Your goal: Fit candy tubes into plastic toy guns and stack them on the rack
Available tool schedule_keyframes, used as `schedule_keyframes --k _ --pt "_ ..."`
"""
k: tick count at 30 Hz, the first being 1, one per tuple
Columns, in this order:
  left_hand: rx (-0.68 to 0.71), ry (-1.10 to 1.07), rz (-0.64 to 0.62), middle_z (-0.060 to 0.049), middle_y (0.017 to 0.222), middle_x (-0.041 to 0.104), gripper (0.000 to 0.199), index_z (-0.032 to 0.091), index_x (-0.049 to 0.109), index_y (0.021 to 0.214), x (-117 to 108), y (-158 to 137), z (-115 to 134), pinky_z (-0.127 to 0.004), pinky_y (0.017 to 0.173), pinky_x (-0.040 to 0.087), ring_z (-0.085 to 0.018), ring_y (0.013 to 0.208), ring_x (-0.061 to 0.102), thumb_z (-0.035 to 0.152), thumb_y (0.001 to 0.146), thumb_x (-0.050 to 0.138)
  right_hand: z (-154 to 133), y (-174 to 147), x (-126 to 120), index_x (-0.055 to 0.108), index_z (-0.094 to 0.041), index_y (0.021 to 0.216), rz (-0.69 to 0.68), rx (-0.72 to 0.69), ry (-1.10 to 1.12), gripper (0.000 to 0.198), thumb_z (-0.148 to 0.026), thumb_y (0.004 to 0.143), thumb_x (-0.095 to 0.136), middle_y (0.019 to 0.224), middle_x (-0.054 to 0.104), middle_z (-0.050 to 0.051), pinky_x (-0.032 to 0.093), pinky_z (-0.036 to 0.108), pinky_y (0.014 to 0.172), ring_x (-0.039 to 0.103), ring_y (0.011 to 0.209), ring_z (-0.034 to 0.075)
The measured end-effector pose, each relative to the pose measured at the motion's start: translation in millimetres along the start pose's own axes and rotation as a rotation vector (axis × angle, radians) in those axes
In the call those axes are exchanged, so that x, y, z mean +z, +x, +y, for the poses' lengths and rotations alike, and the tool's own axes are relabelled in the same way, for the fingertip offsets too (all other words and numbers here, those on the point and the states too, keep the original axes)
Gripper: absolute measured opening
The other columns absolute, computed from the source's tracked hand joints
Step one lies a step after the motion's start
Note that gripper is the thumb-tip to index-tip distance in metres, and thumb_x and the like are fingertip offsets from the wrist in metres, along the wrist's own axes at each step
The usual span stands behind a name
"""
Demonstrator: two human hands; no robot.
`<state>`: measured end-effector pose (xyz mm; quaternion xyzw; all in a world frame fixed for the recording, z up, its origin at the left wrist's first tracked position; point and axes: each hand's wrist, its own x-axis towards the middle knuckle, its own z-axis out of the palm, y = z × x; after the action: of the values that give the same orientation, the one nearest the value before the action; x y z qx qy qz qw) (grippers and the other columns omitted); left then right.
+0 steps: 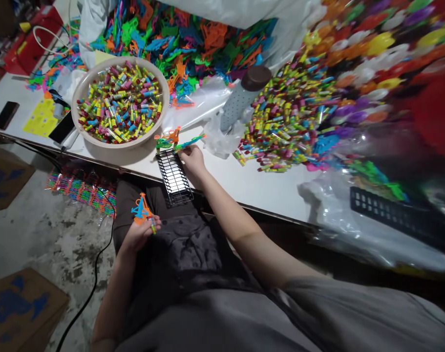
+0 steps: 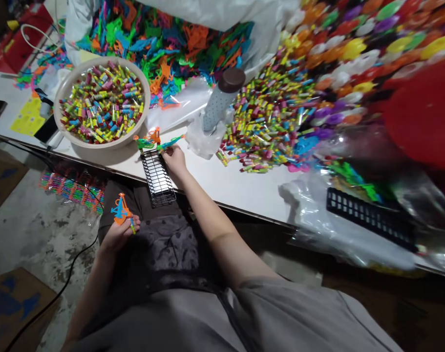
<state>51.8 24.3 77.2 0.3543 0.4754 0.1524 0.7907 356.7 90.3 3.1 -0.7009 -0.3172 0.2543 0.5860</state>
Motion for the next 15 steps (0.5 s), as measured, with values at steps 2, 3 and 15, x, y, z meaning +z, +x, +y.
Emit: schedule_keyframes --k 2,3,15 --pt "0.013 0.124 -0.021 -0.004 0.076 0.063 0.032 0.014 0.060 0.078 8 3 3 -0.025 0.062 0.047 -0.011 0.063 0.058 0.041 0.067 0.073 -5 0 0 0.050 -0.017 0.084 0.036 0.043 -0.002 0.021 -0.032 0.073 0.059 0.079 0.060 0.004 0.046 0.030 0.071 0.056 0.071 0.014" --pt "0.027 0.172 -0.013 -0.002 0.070 0.060 0.029 0.015 0.060 0.075 12 5 4 -0.024 0.059 0.045 -0.010 0.058 0.055 0.040 0.067 0.072 -7 0 -1 0.050 -0.017 0.084 0.040 0.043 -0.012 0.019 -0.030 0.072 0.059 0.078 0.060 0.003 0.045 0.030 0.071 0.055 0.070 0.014" --pt "0.485 0.686 0.089 -0.007 0.100 0.060 0.027 0.025 0.070 0.098 21 8 24 -0.035 0.098 0.042 -0.022 0.102 0.055 0.017 0.074 0.059 -17 -7 9 0.046 -0.020 0.081 0.038 -0.085 -0.247 0.016 -0.025 0.071 0.057 0.082 0.056 0.004 0.040 0.031 0.072 0.050 0.077 0.018"
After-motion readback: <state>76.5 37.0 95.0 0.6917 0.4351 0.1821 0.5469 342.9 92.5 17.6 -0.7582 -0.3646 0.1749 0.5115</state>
